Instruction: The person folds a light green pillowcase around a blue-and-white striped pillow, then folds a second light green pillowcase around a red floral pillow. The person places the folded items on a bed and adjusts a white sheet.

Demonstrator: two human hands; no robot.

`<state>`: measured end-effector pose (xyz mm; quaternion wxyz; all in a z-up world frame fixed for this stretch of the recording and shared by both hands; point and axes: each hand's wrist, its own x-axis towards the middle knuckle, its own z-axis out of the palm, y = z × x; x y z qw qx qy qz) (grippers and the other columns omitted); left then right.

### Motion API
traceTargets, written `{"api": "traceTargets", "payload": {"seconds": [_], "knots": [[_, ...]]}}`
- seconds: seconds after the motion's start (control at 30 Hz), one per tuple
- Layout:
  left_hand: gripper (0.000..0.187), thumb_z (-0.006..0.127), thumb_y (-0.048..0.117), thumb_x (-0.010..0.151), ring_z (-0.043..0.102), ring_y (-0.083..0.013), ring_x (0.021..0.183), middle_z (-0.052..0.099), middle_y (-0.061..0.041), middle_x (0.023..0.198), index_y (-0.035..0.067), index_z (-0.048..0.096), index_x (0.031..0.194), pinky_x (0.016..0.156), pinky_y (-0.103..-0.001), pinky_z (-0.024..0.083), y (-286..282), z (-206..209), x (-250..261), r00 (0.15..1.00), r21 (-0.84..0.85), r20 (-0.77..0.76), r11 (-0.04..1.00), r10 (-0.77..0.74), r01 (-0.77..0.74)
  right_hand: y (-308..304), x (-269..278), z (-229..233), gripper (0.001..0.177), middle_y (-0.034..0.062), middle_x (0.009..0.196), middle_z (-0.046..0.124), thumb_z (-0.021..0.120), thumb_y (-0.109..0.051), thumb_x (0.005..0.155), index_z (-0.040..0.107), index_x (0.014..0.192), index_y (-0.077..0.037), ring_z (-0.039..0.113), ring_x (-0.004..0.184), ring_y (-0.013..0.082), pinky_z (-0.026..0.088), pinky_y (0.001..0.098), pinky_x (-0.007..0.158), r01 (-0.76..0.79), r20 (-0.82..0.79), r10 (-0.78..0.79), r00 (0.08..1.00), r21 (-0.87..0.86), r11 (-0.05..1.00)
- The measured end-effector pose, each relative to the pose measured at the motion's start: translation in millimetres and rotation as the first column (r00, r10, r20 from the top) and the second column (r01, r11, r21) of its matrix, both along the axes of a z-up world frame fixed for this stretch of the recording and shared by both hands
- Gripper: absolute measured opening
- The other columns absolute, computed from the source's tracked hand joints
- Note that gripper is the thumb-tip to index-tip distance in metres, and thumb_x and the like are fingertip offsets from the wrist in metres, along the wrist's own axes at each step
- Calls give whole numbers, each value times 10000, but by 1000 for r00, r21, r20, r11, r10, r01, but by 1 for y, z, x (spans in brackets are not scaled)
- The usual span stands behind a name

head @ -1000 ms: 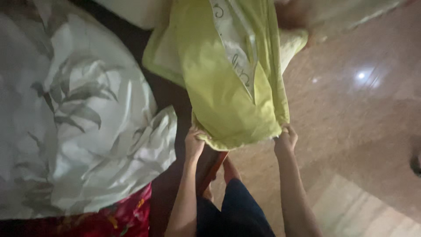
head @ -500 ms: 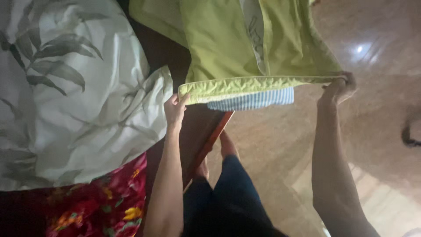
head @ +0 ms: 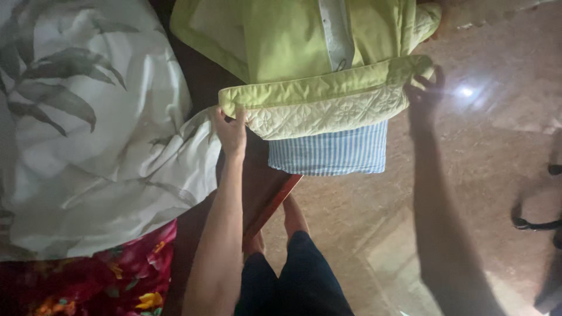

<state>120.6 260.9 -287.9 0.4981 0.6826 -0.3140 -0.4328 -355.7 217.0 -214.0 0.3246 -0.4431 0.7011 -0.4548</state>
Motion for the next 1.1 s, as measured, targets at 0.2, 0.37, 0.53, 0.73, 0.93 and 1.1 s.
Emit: {"api": "traceTargets", "payload": {"seconds": [0.2, 0.37, 0.53, 0.73, 0.93, 1.1], "knots": [[878, 673, 473, 895, 500, -348, 1373, 488, -226, 1501, -12, 316, 1533, 1155, -497, 389, 30, -25, -37, 904, 434, -354, 898, 242, -70, 79, 104, -1, 759, 208, 1593, 497, 773, -28, 998, 364, 1628, -135, 488, 1479, 377, 394, 502, 1232, 196, -478, -154, 865, 38, 980], [901, 531, 652, 920, 495, -280, 1395, 499, -146, 1496, 46, 330, 1556, 1163, -449, 413, 38, -10, -53, 420, 467, -800, 884, 427, -10, 78, 158, -7, 765, 259, 1537, 402, 656, -239, 952, 296, 1586, -8, 426, 1406, 383, 391, 515, 1168, 384, 600, -550, 581, 393, 835], [572, 670, 178, 944, 604, -240, 1286, 619, -116, 1385, -4, 493, 1457, 1132, -438, 486, 34, 18, -37, 390, 105, -908, 985, 151, -137, 48, 131, 11, 659, 272, 1498, 440, 620, -245, 965, 329, 1500, 5, 468, 1382, 424, 369, 574, 1164, 326, 800, -539, 262, 452, 830], [458, 626, -27, 938, 656, -197, 1155, 654, -72, 1282, 59, 552, 1382, 983, -374, 559, 54, 16, -17, 406, 211, -871, 957, 277, -201, 69, 125, 14, 626, 156, 1418, 506, 718, -119, 879, 431, 1434, -79, 531, 1335, 390, 475, 600, 1127, 367, 608, -475, 636, 303, 880], [420, 576, 25, 979, 637, -229, 1189, 641, -107, 1319, 54, 540, 1397, 987, -401, 550, 58, -13, -11, 416, 287, -843, 939, 341, -188, 62, 107, -32, 620, 168, 1433, 561, 640, -260, 961, 434, 1524, -102, 536, 1310, 377, 434, 562, 1113, 216, 937, -290, 193, 248, 944], [423, 555, 85, 987, 621, -256, 1247, 632, -139, 1360, 27, 533, 1405, 1063, -435, 522, 93, 27, -5, 356, 322, -864, 934, 356, -153, 108, 65, -12, 606, 134, 1492, 578, 626, -234, 977, 434, 1532, -86, 570, 1363, 329, 433, 526, 1173, 227, 878, -324, 353, 255, 940]]}}
